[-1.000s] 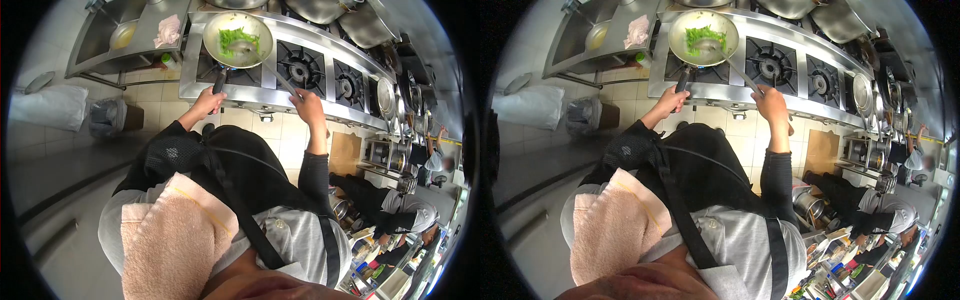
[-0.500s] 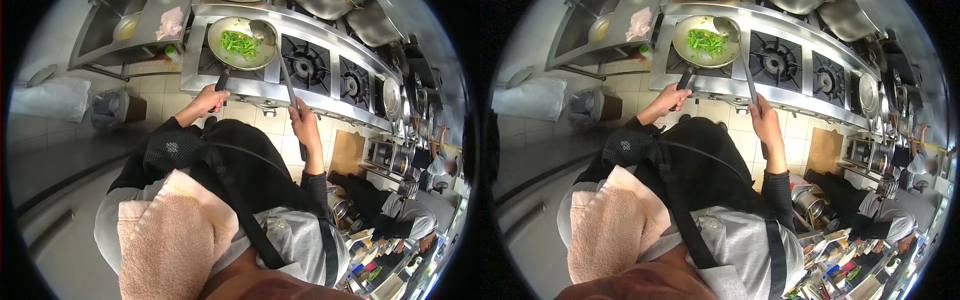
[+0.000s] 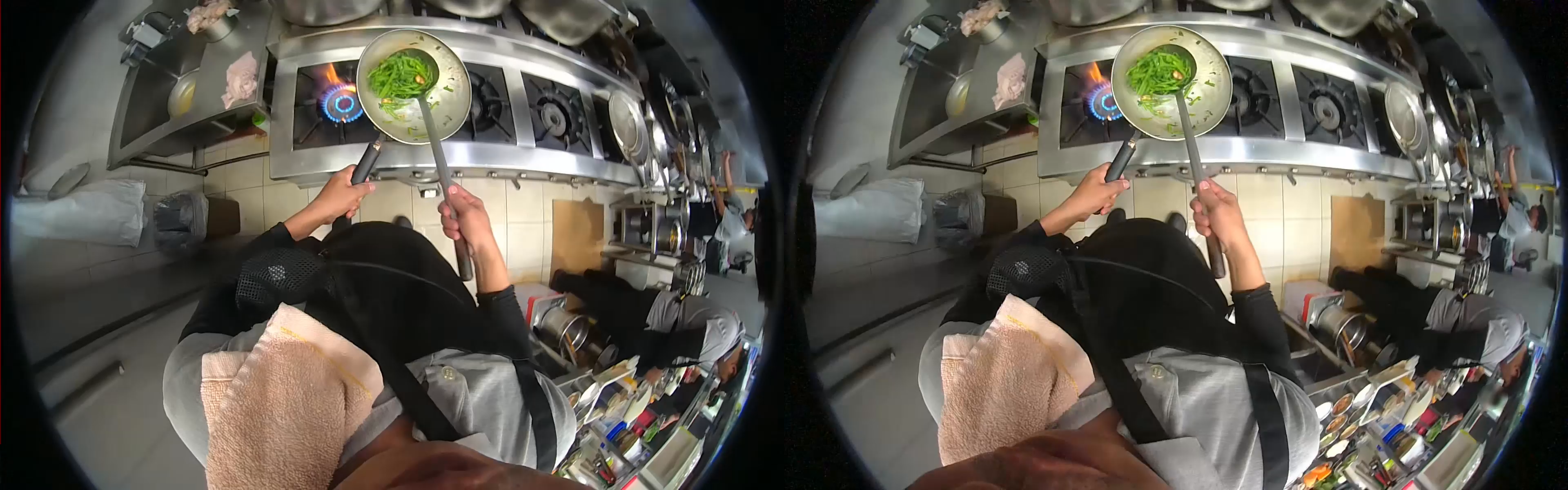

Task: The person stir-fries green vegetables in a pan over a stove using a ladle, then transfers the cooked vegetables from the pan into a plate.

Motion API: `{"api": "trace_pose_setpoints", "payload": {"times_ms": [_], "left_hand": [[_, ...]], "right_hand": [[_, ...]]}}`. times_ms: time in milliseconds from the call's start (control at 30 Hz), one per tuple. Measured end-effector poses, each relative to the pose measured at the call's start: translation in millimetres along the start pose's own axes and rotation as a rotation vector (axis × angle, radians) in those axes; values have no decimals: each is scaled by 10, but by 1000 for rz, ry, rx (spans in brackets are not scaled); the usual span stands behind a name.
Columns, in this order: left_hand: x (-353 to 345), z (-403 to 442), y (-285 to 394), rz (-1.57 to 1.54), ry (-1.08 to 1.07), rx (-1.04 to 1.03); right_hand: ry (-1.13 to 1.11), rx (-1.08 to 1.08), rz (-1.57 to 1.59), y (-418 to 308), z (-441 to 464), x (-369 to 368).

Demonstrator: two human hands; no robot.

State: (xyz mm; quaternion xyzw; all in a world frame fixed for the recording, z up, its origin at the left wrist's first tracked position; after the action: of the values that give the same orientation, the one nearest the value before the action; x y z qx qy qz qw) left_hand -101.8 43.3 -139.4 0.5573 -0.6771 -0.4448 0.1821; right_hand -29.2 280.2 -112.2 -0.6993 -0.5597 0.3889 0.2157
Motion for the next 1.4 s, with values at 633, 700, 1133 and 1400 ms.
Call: {"api": "trace_pose_setpoints", "payload": {"times_ms": [633, 700, 1133, 1400], "left_hand": [[-320, -261, -593, 445, -723, 291], [-420, -418, -623, 496, -767, 363], [-2009, -2005, -1456, 709, -1334, 730], [-2330, -3097, -2225, 701, -1382, 814]], "right_hand": [[552, 180, 703, 1574, -2235, -968], [628, 237, 740, 1698, -2455, -1215], [1026, 898, 1061, 2806, -4797, -2109], [1518, 980, 991, 4145, -6619, -2233]]}}
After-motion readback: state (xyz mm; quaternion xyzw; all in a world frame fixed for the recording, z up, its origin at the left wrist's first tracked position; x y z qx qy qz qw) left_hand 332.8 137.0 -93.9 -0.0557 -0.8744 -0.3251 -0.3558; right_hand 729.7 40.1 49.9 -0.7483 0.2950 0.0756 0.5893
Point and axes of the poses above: each hand's wrist, its own z-axis towards the middle knuckle, its own x-axis out of the back of the hand, y = z × x, the point moved 8 cm from there along z, towards the middle knuckle, and after that the axes turned 12 degrees about -z, right-handed, at the moved point
